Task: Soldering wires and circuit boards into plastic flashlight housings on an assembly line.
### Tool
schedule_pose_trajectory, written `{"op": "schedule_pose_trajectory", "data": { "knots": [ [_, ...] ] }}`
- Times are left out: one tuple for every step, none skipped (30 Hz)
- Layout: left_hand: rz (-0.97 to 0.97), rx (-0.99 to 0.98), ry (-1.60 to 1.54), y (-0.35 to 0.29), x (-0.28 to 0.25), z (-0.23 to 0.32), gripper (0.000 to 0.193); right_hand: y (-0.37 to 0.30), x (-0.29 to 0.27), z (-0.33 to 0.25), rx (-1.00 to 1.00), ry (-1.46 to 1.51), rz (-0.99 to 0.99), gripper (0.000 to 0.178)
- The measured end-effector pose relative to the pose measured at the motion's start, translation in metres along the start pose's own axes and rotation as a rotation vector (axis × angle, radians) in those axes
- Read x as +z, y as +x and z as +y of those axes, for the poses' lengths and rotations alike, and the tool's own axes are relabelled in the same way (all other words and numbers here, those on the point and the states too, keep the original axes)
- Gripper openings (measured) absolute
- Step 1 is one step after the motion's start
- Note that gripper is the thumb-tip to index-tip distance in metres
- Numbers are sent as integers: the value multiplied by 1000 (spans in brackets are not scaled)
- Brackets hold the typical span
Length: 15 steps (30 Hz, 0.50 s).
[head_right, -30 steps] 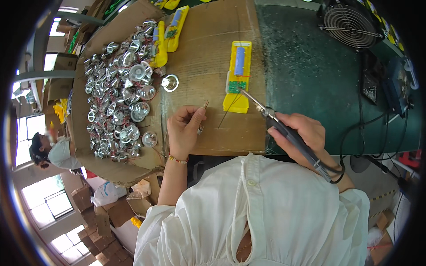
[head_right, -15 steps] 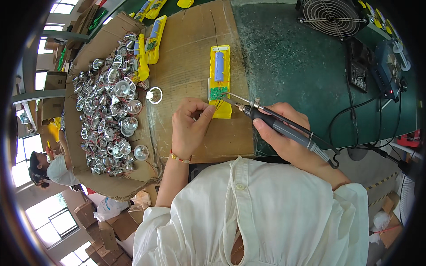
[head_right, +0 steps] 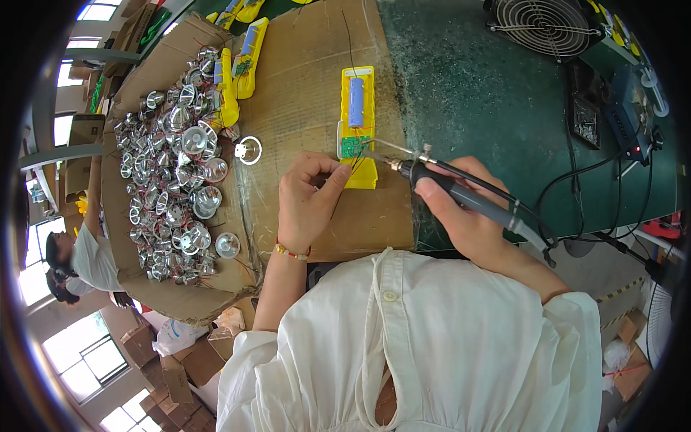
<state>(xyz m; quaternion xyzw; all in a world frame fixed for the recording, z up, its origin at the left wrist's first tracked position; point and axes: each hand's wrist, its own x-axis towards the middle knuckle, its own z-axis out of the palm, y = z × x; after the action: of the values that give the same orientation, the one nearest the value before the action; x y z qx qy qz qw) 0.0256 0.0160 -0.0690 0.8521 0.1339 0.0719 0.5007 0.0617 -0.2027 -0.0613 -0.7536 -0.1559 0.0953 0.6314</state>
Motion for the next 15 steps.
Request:
{"op": "schedule_pose_trajectory", "data": {
  "knots": [
    [2,-2,1,2,-1,1,11,-1,-2,1,12,70,42,20],
    [-2,-1,-9,2,-2,3,11,-2,-6,0,-27,18,23,20],
    [-5,1,-19,1,-3,5,11,-3,-7,-2,-24,18,21,20],
    [-5,-2,-19,-2,-4,5,11,-3,-9,-6,-28,-24,-4,20],
    [-5,-4,-21,-1,-3,4,11,-1,-10,-7,-39,-68,-23,20],
    [-4,-4,-23,0,-3,4,11,-1,-10,-6,-44,-69,-19,20],
    [-3,3,-23,0,-3,4,11,-1,-10,-4,-36,-72,-12,20],
    [-10,-11,-7,0,-3,3,12,-1,-9,-3,-29,-72,-10,19],
    [-17,-26,8,0,-3,2,12,0,-9,-3,-36,-71,-10,19],
    [-12,-21,11,0,-3,2,12,1,-7,-5,-52,-66,-24,19],
    [-18,-24,15,0,-3,2,12,1,-6,-7,-63,-63,-33,18],
    [-23,-27,19,0,-3,1,12,2,-5,-10,-136,-167,-36,17],
    [-26,-24,20,1,-3,1,12,3,-4,-11,-136,-167,-32,17],
    [-22,-22,21,0,-3,1,12,2,-3,-12,-97,-150,-41,16],
    [-19,-20,22,-1,-2,1,12,1,-3,-12,-58,-133,-50,15]
  ]
}}
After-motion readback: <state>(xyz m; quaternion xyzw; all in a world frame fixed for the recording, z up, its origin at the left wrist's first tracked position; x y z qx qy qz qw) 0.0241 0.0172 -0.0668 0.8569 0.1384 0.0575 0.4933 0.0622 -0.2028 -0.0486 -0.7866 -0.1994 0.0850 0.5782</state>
